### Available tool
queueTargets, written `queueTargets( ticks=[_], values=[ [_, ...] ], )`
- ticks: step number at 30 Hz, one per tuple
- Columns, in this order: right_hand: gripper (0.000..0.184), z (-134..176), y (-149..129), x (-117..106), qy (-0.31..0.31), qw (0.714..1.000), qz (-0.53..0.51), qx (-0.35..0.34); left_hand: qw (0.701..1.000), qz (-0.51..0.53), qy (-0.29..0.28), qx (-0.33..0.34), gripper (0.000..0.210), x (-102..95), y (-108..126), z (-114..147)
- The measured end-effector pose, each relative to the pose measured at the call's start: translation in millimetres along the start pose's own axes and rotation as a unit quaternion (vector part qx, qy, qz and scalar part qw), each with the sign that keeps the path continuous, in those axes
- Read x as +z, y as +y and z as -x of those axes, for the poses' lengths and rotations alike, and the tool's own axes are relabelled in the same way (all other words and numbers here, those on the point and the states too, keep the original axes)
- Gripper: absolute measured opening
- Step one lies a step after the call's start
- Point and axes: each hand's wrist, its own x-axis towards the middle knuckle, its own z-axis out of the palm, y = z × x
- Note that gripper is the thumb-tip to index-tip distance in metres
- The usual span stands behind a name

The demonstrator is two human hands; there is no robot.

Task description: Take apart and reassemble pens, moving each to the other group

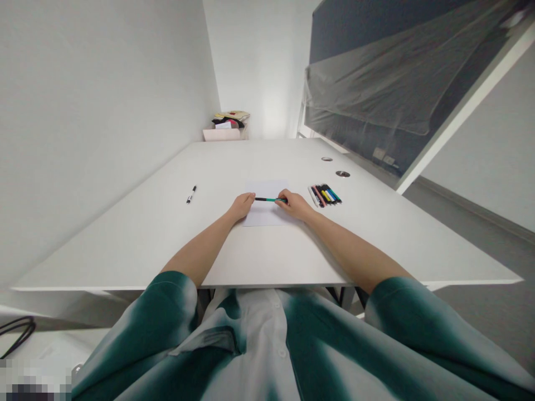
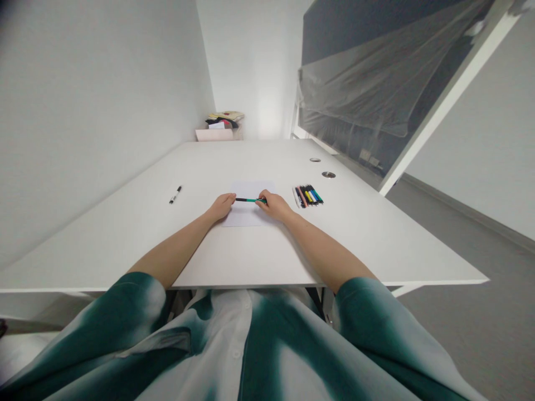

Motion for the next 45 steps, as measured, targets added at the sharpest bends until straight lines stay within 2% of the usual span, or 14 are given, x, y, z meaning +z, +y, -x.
queueTargets(
  ticks=[7,13,16,20,23,25,27,30,31,37,45],
  values=[
    [0.040,0.9,0.4,4.0,0.018,0.999,-0.020,-0.020,1.000,-0.028,-0.010,0.002,0.040,-1.8,1.6,0.8],
    [0.027,1.6,-5.4,-1.0,0.004,0.999,0.013,-0.049,0.999,-0.036,-0.014,-0.011,0.041,-1.7,2.5,1.2],
    [0.022,2.3,-6.1,-1.3,0.002,0.999,0.014,-0.034,0.999,-0.041,-0.017,-0.010,0.044,-0.9,1.1,0.6],
    [0.030,3.7,-8.0,-2.8,-0.015,1.000,0.019,0.002,0.999,-0.044,-0.017,0.001,0.051,0.3,-0.7,-1.2],
    [0.037,4.3,-11.0,-4.9,-0.025,0.999,0.019,-0.010,1.000,-0.027,-0.014,0.002,0.054,0.7,-1.5,-1.8],
    [0.034,4.0,-12.9,-6.0,-0.035,0.999,0.027,-0.027,1.000,-0.012,-0.009,-0.006,0.055,0.8,-1.4,-1.3],
    [0.033,3.5,-14.1,-6.7,-0.046,0.997,0.043,-0.038,1.000,0.006,0.015,-0.001,0.049,0.7,-0.8,-0.5],
    [0.034,2.9,-14.1,-7.5,-0.052,0.996,0.059,-0.034,0.997,0.034,0.053,0.033,0.022,0.4,0.7,0.8],
    [0.034,2.8,-13.6,-7.7,-0.051,0.996,0.061,-0.031,0.997,0.038,0.055,0.043,0.020,0.3,1.2,1.1],
    [0.034,3.3,-10.9,-7.9,-0.042,0.997,0.065,-0.025,0.997,0.020,0.040,0.066,0.014,-0.6,2.4,-0.1],
    [0.033,3.5,-11.6,-7.5,-0.033,0.997,0.063,-0.031,0.999,0.019,0.012,0.028,0.022,1.1,-0.7,-2.5]
  ],
)
